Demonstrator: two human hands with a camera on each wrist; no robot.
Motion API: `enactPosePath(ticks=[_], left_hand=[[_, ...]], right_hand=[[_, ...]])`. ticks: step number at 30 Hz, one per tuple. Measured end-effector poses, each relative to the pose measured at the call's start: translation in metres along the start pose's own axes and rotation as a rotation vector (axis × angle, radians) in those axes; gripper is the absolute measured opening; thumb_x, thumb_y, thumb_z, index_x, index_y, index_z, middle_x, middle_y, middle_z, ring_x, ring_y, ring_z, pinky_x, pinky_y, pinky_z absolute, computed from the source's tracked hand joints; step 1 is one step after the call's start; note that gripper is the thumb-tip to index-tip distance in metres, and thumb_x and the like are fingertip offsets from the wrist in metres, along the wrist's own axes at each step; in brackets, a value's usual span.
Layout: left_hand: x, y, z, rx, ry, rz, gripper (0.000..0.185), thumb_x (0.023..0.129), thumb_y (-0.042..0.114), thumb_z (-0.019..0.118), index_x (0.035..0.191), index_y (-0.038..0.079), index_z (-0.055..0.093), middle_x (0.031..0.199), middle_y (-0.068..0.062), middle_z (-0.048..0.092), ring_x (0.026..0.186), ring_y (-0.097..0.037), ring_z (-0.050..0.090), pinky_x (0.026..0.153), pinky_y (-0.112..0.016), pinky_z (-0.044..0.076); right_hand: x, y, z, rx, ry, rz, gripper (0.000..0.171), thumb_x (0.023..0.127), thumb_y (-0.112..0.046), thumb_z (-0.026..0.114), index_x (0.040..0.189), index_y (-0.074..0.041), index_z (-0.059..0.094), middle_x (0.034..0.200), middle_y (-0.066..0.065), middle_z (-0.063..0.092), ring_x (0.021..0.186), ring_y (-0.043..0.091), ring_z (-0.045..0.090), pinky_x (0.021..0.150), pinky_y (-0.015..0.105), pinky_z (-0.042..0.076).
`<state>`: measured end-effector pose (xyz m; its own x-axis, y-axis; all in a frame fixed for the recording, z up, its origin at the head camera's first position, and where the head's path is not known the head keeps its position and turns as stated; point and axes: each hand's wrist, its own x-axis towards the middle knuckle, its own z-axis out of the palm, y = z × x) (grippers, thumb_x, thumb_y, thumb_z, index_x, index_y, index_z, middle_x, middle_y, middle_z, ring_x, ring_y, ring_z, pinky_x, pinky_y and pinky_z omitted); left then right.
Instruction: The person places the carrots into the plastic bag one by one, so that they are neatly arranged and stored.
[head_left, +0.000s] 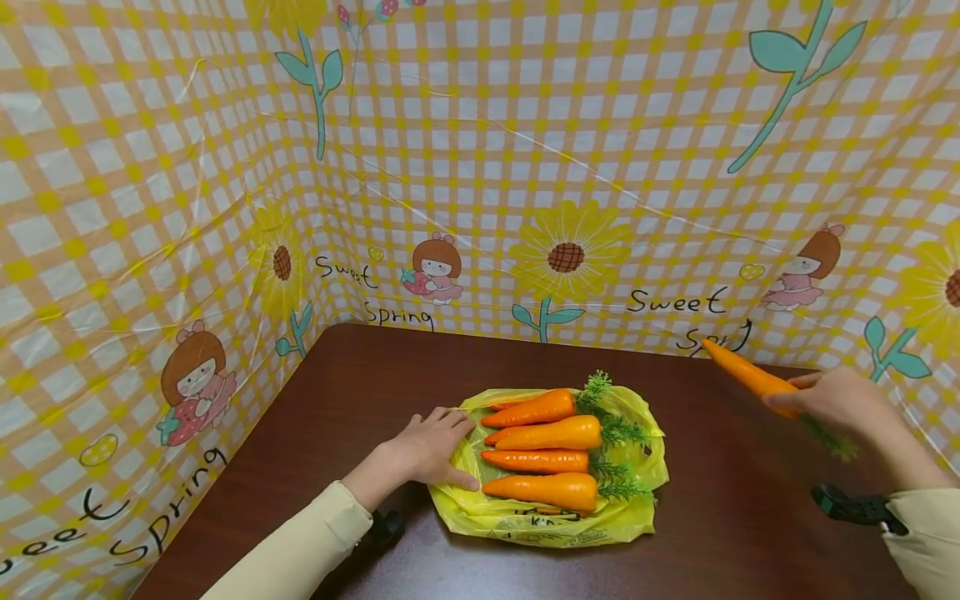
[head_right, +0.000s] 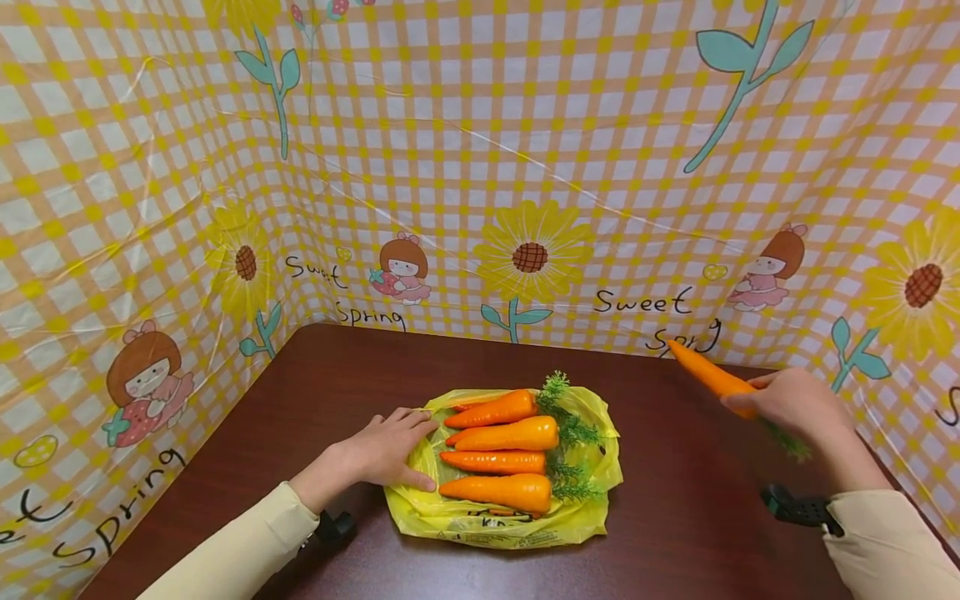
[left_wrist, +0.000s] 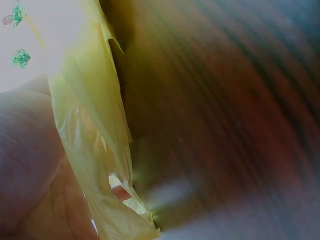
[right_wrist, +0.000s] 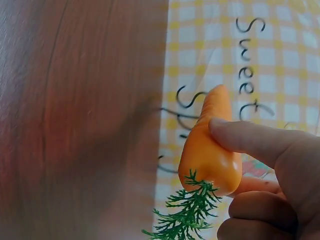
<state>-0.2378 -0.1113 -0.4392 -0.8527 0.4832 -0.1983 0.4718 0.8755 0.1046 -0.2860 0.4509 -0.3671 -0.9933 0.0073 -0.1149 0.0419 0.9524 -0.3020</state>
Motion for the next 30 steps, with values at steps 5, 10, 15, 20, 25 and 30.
enactPosePath(ticks=[5,10,15,20,25,30], left_hand=[[0.001,0.001,-0.001,-0.003,-0.009,-0.001,0.096,0.082,0.071,0.067,0.157,0.018,0.038,0.161,-0.004,0.035,0.148,-0.027,0.031,0.109,-0.058,0.037],[0.000,0.001,-0.001,-0.004,-0.013,-0.006,0.096,0.082,0.071,0.067,0.157,0.019,0.038,0.161,-0.003,0.035,0.148,-0.027,0.031,0.110,-0.058,0.036],[0.001,0.000,-0.001,0.002,-0.011,-0.003,0.096,0.082,0.071,0.068,0.156,0.019,0.038,0.161,-0.003,0.036,0.148,-0.027,0.031,0.109,-0.059,0.037],[0.002,0.001,-0.001,0.017,-0.009,0.001,0.096,0.081,0.072,0.069,0.155,0.018,0.040,0.160,-0.004,0.037,0.146,-0.027,0.033,0.107,-0.058,0.039],[0.002,0.000,0.001,0.020,-0.013,0.004,0.096,0.081,0.072,0.068,0.155,0.018,0.040,0.159,-0.004,0.038,0.146,-0.027,0.034,0.107,-0.057,0.039],[0.001,0.000,0.000,0.020,-0.001,0.014,0.095,0.081,0.071,0.068,0.155,0.018,0.040,0.159,-0.004,0.038,0.145,-0.028,0.034,0.105,-0.058,0.040]], right_hand=[[-0.005,-0.020,-0.005,-0.008,0.002,-0.071,0.083,0.087,-0.061,0.069,0.132,0.008,0.060,0.072,0.002,0.061,0.063,0.019,0.048,0.056,0.031,0.036],[-0.011,-0.042,-0.008,-0.033,0.039,-0.118,0.085,0.087,-0.060,0.071,0.135,0.008,0.057,0.068,0.001,0.061,0.059,0.019,0.047,0.055,0.031,0.037],[-0.021,-0.064,-0.012,-0.081,0.070,-0.147,0.088,0.085,-0.063,0.071,0.135,0.007,0.057,0.068,0.002,0.057,0.058,0.020,0.047,0.055,0.032,0.035],[-0.031,-0.083,-0.009,-0.067,0.063,-0.158,0.093,0.082,-0.068,0.070,0.136,0.007,0.058,0.057,-0.001,0.049,0.049,0.018,0.047,0.048,0.031,0.034],[-0.039,-0.100,-0.007,-0.017,0.028,-0.181,0.090,0.081,-0.066,0.072,0.137,0.003,0.059,0.055,-0.001,0.048,0.045,0.017,0.049,0.044,0.033,0.039],[-0.047,-0.116,-0.009,-0.038,0.071,-0.231,0.078,0.082,-0.062,0.075,0.131,-0.002,0.066,0.071,0.001,0.059,0.053,0.018,0.050,0.047,0.033,0.037]])
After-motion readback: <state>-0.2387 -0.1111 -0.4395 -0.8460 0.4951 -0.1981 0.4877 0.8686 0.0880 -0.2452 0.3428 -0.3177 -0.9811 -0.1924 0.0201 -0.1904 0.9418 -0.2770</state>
